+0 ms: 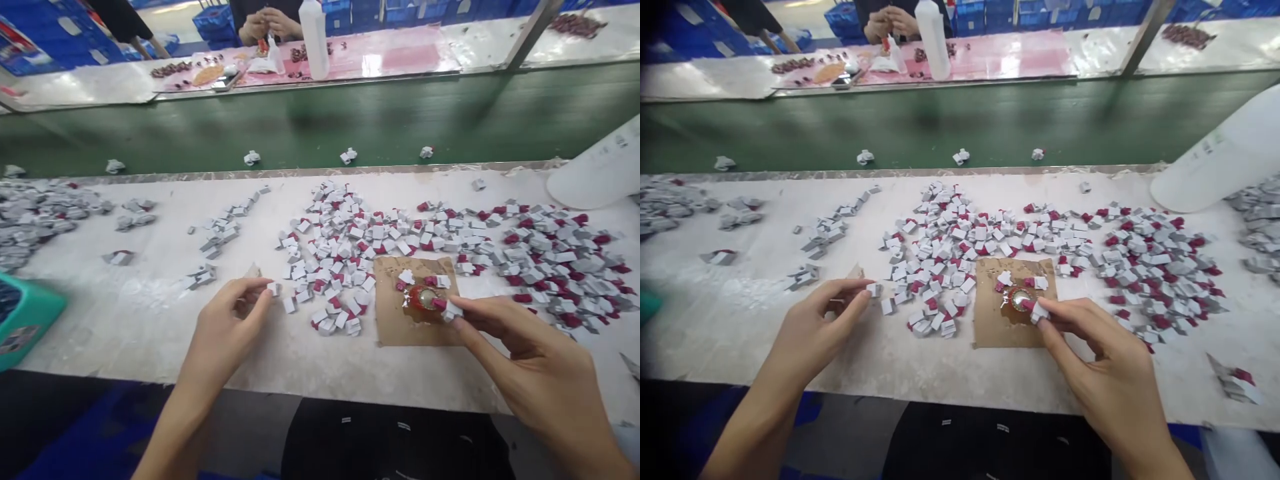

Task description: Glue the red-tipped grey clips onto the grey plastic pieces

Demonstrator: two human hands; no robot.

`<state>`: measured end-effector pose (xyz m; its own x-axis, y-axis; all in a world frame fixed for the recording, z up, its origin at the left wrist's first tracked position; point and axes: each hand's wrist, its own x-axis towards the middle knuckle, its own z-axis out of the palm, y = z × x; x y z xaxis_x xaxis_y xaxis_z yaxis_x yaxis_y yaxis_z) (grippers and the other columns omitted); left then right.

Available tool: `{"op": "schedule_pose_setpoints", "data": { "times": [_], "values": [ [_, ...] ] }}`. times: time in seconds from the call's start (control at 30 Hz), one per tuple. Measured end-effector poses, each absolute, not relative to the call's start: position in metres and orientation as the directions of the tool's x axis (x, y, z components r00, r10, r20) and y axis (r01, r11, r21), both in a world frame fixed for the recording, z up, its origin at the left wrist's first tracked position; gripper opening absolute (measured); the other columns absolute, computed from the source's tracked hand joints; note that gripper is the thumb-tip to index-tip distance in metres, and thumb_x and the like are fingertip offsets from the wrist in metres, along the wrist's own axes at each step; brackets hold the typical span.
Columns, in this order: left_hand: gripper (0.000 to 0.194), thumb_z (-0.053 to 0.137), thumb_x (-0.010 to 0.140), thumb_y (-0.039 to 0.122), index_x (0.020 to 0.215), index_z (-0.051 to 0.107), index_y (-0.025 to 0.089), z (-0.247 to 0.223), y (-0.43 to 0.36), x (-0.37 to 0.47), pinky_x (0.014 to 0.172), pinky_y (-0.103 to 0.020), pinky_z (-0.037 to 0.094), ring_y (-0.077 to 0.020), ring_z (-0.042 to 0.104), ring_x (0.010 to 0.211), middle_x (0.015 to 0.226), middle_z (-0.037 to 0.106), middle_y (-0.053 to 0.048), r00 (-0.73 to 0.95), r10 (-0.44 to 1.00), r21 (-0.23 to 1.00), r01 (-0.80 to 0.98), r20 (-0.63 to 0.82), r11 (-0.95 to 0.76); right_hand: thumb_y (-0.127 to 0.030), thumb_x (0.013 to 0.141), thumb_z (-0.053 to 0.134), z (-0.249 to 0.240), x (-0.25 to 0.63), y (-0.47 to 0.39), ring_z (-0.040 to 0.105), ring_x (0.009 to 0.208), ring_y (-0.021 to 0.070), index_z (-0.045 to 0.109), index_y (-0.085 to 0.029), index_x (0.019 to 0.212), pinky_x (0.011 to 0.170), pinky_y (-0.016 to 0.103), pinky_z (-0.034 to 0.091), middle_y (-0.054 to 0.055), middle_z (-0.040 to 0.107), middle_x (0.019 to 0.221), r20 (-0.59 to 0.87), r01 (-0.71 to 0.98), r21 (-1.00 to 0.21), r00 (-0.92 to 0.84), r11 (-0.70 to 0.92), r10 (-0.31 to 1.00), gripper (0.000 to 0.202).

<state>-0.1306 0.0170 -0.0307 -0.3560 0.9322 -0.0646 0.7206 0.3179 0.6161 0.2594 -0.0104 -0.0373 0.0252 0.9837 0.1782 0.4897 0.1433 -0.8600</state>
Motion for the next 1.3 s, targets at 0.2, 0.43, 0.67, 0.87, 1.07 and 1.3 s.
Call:
{"op": "schedule_pose_setpoints", "data": {
  "times": [0.2,0.43,0.67,0.87,1.07,1.3],
  "values": [
    [0.033,0.078,0.093,0.067,0.105,0.083,0.036,-0.042,0.014,-0.136,0.073,-0.044,0.066,-0.0329,0.079,0.085,0.098,0.084,-0.004,-0.325,0.944,0.608,0.738,-0.059,0.293,-0.034,0.106,0.091,-0.025,0.254,0.001,0.090,0.103,0.0190,0.095,-0.042,0.123,0.091,0.024,0.075,-0.001,0.092,0.115,0.077,0.234,-0.971,0.144,0.042,0.987,0.019],
    [0.028,0.092,0.097,0.055,0.118,0.087,0.037,0.002,0.018,-0.062,0.093,-0.039,0.075,-0.0270,0.085,0.100,0.107,0.088,0.000,-0.267,0.963,0.874,0.461,-0.029,0.154,-0.039,0.103,0.096,-0.017,0.243,0.016,0.093,0.106,0.0255,0.097,-0.037,0.119,0.094,0.032,0.078,0.003,0.095,0.117,-0.061,-0.160,-0.986,0.071,-0.049,0.996,0.016],
    [0.010,0.085,0.108,0.033,0.117,0.087,0.030,0.012,0.041,0.013,0.097,-0.030,0.075,-0.0208,0.088,0.107,0.118,0.090,-0.003,0.233,0.970,0.997,-0.003,-0.074,0.077,-0.035,0.107,0.092,-0.012,0.233,0.019,0.092,0.113,0.0258,0.096,-0.039,0.124,0.098,0.033,0.078,0.004,0.094,0.121,0.004,-0.212,-0.977,-0.016,0.001,1.000,0.017],
    [0.011,0.083,0.111,0.033,0.121,0.087,0.030,0.005,0.045,0.025,0.102,-0.029,0.073,-0.0197,0.087,0.113,0.125,0.089,-0.003,0.338,0.939,0.995,-0.056,-0.063,0.087,-0.028,0.107,0.091,-0.009,0.233,0.019,0.090,0.102,0.0201,0.097,-0.038,0.122,0.093,0.026,0.076,0.003,0.090,0.112,0.041,-0.173,-0.984,-0.014,0.038,0.999,0.019],
    [0.012,0.084,0.108,0.037,0.118,0.087,0.030,0.002,0.050,0.023,0.103,-0.042,0.076,-0.0266,0.088,0.113,0.123,0.089,-0.006,0.338,0.934,0.990,-0.039,-0.113,0.134,-0.026,0.105,0.091,-0.002,0.231,0.021,0.090,0.096,0.0196,0.097,-0.036,0.119,0.089,0.027,0.077,0.004,0.088,0.108,0.023,-0.123,-0.992,-0.019,0.020,1.000,0.019],
    [0.011,0.084,0.107,0.037,0.115,0.087,0.030,0.002,0.052,0.021,0.099,-0.041,0.077,-0.0263,0.088,0.107,0.121,0.090,-0.006,0.325,0.937,0.987,-0.055,-0.124,0.149,-0.024,0.107,0.089,-0.005,0.228,0.025,0.089,0.091,0.0200,0.097,-0.037,0.119,0.086,0.029,0.077,0.003,0.088,0.104,0.025,-0.138,-0.990,-0.030,0.021,0.999,0.019]
  ]
}}
